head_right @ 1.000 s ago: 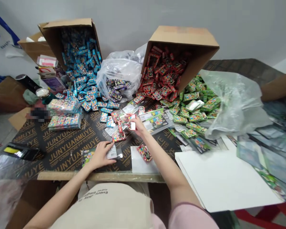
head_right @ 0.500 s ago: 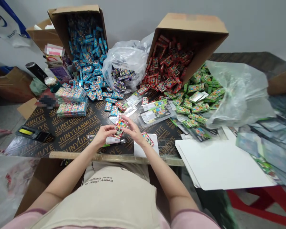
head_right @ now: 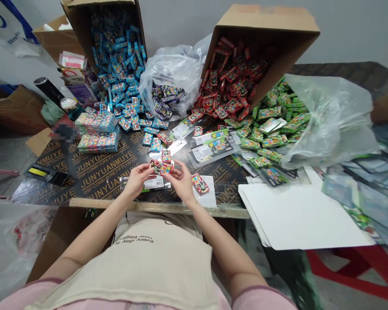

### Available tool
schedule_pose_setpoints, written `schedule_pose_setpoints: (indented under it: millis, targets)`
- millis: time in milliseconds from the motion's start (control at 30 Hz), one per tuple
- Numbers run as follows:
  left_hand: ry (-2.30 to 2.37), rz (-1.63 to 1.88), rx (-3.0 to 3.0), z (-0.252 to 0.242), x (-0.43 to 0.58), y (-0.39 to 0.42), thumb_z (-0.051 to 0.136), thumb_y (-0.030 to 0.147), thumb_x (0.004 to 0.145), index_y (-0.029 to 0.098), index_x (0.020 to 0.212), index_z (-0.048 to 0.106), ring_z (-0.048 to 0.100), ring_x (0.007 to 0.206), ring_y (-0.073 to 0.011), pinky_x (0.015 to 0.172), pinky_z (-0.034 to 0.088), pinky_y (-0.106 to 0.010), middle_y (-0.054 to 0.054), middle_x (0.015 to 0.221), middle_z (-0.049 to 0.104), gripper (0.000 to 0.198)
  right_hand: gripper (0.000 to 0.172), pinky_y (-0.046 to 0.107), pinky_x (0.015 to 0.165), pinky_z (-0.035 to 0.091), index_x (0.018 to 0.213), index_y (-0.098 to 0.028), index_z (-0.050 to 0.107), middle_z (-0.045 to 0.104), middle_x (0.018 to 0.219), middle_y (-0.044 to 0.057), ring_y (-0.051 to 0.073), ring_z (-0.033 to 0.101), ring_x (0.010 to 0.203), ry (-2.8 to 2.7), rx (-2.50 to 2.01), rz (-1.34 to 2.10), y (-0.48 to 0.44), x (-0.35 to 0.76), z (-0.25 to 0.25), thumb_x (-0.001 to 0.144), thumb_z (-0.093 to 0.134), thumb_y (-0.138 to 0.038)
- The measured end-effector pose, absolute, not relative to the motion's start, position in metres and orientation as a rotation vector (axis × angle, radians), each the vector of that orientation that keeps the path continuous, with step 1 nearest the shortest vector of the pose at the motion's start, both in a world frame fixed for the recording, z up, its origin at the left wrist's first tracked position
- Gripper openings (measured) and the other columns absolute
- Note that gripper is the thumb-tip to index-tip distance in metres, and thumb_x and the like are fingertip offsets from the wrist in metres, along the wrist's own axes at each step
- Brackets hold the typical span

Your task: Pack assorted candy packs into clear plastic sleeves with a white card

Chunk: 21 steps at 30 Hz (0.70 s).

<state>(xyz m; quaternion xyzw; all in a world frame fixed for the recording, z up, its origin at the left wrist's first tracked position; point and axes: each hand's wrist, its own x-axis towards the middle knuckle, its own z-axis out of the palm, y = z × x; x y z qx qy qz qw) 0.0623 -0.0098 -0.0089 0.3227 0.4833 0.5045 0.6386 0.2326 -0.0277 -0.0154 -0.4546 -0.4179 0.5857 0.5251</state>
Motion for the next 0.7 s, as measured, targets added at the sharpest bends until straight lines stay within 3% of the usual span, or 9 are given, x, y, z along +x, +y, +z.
schedule_pose_setpoints:
  millis: [67, 133, 200, 267, 333, 533, 700]
  targets:
    - [1.108, 1.153, 0.715, -0.009, 0.059, -0.009, 0.084, 0.044, 0.055, 0.012, 0.085, 0.070, 0.064, 0.065, -0.0127, 0.066, 0.053, -0.027, -0.004, 0.078, 0.072, 0.046, 0.041, 0.041, 0.084, 0.056, 0.106, -0.029, 0.062, 0.071, 0.098, 0.003, 0.022, 0.068, 0.091, -1.132, -1.082, 1.414, -0.030, 0.235, -0.015, 0.069, 0.080, -0.034]
    - [1.133, 1.146, 0.712, -0.007, 0.054, -0.008, 0.085, 0.044, 0.053, 0.012, 0.085, 0.072, 0.062, 0.063, -0.0122, 0.062, 0.051, -0.025, -0.004, 0.076, 0.072, 0.047, 0.042, 0.046, 0.100, 0.048, 0.104, -0.027, 0.066, 0.067, 0.115, 0.006, 0.026, 0.062, 0.110, -1.379, -1.056, 1.329, -0.032, 0.239, -0.013, 0.066, 0.082, -0.035]
    - [1.144, 1.072, 0.752, -0.006, 0.050, -0.006, 0.086, 0.042, 0.052, 0.011, 0.083, 0.074, 0.060, 0.061, -0.0123, 0.058, 0.049, -0.024, -0.005, 0.074, 0.071, 0.045, 0.062, 0.049, 0.113, 0.033, 0.119, -0.028, 0.062, 0.053, 0.139, 0.008, 0.029, 0.045, 0.133, -1.619, -1.010, 1.181, -0.033, 0.243, -0.010, 0.062, 0.085, -0.035]
    - [1.135, 0.979, 0.824, -0.005, 0.048, -0.006, 0.086, 0.041, 0.053, 0.011, 0.081, 0.074, 0.059, 0.058, -0.0120, 0.055, 0.047, -0.024, -0.005, 0.071, 0.070, 0.043, 0.081, 0.049, 0.118, 0.023, 0.136, -0.030, 0.049, 0.040, 0.150, 0.007, 0.029, 0.032, 0.141, -1.795, -0.945, 1.079, -0.033, 0.245, -0.008, 0.063, 0.084, -0.034]
    - [1.116, 0.929, 0.866, -0.005, 0.049, -0.007, 0.085, 0.041, 0.054, 0.011, 0.083, 0.074, 0.058, 0.056, -0.0117, 0.055, 0.047, -0.024, -0.005, 0.070, 0.070, 0.043, 0.084, 0.049, 0.117, 0.025, 0.142, -0.031, 0.040, 0.041, 0.148, 0.007, 0.029, 0.035, 0.139, -1.904, -0.883, 1.022, -0.032, 0.245, -0.009, 0.068, 0.080, -0.030]
    - [1.052, 0.882, 0.721, -0.007, 0.057, -0.020, 0.084, 0.038, 0.059, 0.013, 0.093, 0.070, 0.061, 0.059, -0.0103, 0.062, 0.050, -0.025, -0.004, 0.075, 0.070, 0.045, 0.082, 0.046, 0.104, 0.040, 0.136, -0.029, 0.043, 0.055, 0.130, 0.008, 0.030, 0.051, 0.119, -1.917, -0.958, 0.816, -0.030, 0.245, -0.014, 0.062, 0.079, -0.027]
    - [1.095, 0.826, 0.934, -0.018, 0.054, -0.023, 0.076, 0.052, 0.066, 0.013, 0.094, 0.072, 0.066, 0.074, -0.0197, 0.073, 0.052, -0.035, -0.009, 0.087, 0.072, 0.048, 0.084, 0.047, 0.104, 0.036, 0.137, -0.031, 0.041, 0.054, 0.131, 0.008, 0.031, 0.051, 0.118, -1.956, -1.025, 0.734, -0.025, 0.254, -0.021, 0.062, 0.079, -0.037]
